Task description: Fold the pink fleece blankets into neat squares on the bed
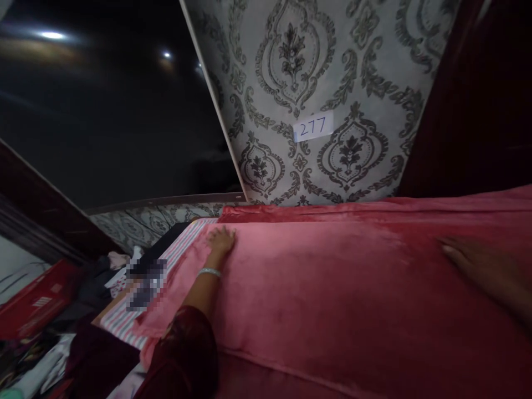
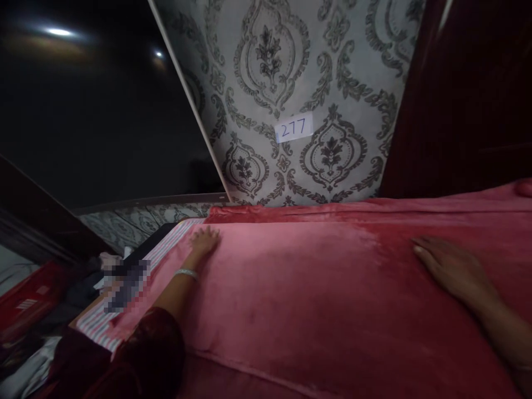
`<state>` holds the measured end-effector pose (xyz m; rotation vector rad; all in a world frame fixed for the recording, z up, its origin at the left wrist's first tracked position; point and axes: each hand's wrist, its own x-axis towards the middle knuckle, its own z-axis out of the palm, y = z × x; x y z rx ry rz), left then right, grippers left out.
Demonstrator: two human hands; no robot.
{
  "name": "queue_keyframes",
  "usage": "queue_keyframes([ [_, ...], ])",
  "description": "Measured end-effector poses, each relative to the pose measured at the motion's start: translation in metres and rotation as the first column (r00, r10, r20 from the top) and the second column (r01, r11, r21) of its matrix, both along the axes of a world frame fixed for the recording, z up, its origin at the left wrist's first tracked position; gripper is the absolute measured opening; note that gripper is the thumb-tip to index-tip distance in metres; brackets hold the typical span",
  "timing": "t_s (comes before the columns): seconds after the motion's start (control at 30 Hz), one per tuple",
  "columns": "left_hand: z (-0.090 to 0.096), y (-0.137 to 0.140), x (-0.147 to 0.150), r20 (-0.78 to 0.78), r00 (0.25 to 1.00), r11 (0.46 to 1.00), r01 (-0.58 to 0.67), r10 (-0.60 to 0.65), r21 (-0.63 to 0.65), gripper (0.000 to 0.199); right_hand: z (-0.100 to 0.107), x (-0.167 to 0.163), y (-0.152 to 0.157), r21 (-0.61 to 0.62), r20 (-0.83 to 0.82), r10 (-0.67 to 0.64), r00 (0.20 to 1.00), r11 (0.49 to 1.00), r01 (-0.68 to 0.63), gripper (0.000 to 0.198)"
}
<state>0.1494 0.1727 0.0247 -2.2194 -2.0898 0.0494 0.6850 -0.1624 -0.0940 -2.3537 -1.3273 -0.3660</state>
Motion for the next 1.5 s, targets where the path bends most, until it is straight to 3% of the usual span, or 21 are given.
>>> queue_keyframes([
  [0.1,0.001,-0.036,0.065,0.034,0.973,0.969,0.23,-0.228,-0.086,0.069,0.008,-0.007,0.001,-0.045,-0.093,0.017,0.996,0.999,-0.021,0.069],
  [0.27,-0.012,-0.105,0.178,0.126,0.767,0.751,0.642,-0.629,-0.156,0.069,0.013,-0.011,0.001,-0.064,-0.131,0.015,0.991,0.998,-0.023,0.067],
  [0.33,-0.021,-0.126,0.207,0.176,0.671,0.653,0.742,-0.72,-0.153,0.073,0.012,-0.011,0.001,-0.045,-0.115,0.025,0.993,0.999,-0.03,0.06],
  [0.4,-0.032,-0.139,0.224,0.202,0.63,0.616,0.777,-0.75,-0.133,0.075,0.011,-0.01,0.001,-0.031,-0.097,0.036,0.995,0.999,-0.039,0.058],
  [0.63,-0.056,-0.142,0.226,0.165,0.639,0.644,0.765,-0.751,-0.028,0.072,0.008,-0.01,0.002,-0.067,-0.062,0.027,0.998,0.997,-0.031,0.062],
  [1.03,-0.05,-0.143,0.23,0.142,0.692,0.693,0.719,-0.708,-0.053,0.077,0.02,-0.019,-0.001,-0.079,-0.113,0.006,0.994,0.997,-0.015,0.058],
  [1.33,-0.052,-0.135,0.227,0.143,0.704,0.702,0.709,-0.696,-0.07,0.08,-0.001,-0.001,0.005,0.027,-0.075,0.038,0.996,0.999,-0.036,0.051],
  [1.5,-0.045,-0.124,0.212,0.12,0.73,0.722,0.684,-0.673,-0.106,0.076,-0.002,0.0,0.005,0.035,-0.075,0.036,0.997,0.999,-0.033,0.05],
])
